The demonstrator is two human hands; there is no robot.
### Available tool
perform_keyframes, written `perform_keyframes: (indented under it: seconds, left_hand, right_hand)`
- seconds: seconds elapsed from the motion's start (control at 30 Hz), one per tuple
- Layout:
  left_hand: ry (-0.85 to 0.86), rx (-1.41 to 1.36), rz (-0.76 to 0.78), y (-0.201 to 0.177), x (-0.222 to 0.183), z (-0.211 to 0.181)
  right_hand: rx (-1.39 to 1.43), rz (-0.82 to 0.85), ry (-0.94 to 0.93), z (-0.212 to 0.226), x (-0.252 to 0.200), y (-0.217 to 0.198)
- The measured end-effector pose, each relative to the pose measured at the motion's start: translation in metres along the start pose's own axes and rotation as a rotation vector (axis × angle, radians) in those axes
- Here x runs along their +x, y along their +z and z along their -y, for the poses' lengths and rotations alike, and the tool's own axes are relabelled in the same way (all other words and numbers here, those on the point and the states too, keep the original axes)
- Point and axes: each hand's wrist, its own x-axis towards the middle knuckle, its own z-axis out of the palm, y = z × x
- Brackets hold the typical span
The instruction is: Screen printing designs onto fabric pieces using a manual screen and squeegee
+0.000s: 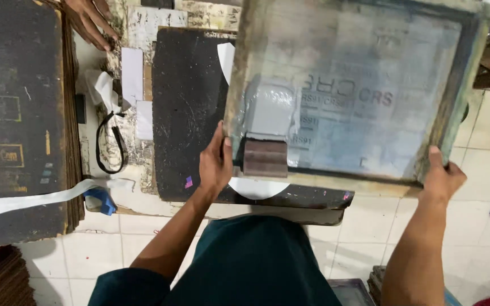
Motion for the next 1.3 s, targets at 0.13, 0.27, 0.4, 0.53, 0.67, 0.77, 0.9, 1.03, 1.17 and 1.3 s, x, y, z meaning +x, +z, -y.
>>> perform_keyframes:
  seconds: [0.13,0.27,0.4,0.53,0.67,0.77,0.9,1.03,1.17,1.3]
  left_hand:
    - [-0.028,-0.024,-0.072,0.003,0.024,0.008]
    - [-0.062,-0.101,-0.03,0.015,0.026,0.016]
    - [-0.083,-0.067,-0.056,0.016,0.029,0.012]
    - [-0.071,-0.035,-0.071,0.016,0.036,0.016]
    - [-0.094,-0.018,-0.056,0.017,0.042,0.01]
    - [-0.118,-0.012,-0.045,0.017,0.044,0.006]
    - [-0.152,-0.001,-0.04,0.017,0.043,0.007]
    - [-0.107,0.023,-0.051,0.017,0.043,0.011]
    - [-0.111,0.023,-0.049,0.016,0.041,0.01]
    - [-0.092,-0.003,-0.049,0.016,0.041,0.011]
  right_hand:
    - [0.007,-0.023,-0.048,-0.028,0.065,0.049]
    - [-0.229,0.007,0.119,0.015,0.054,0.052]
    - [-0.083,0.061,0.006,0.007,0.066,0.064]
    - [-0.076,0.061,0.037,0.003,0.075,0.078]
    - [-0.08,0.08,0.066,0.018,0.064,0.077]
    - [-0.131,0.098,0.065,0.024,0.065,0.074]
    - [-0.16,0.212,-0.051,0.022,0.067,0.071]
    - [-0.126,0.226,-0.079,0.018,0.064,0.071]
    - [-0.155,0.237,-0.064,0.031,0.054,0.07]
    - [-0.197,0.224,-0.077,0.019,0.065,0.073]
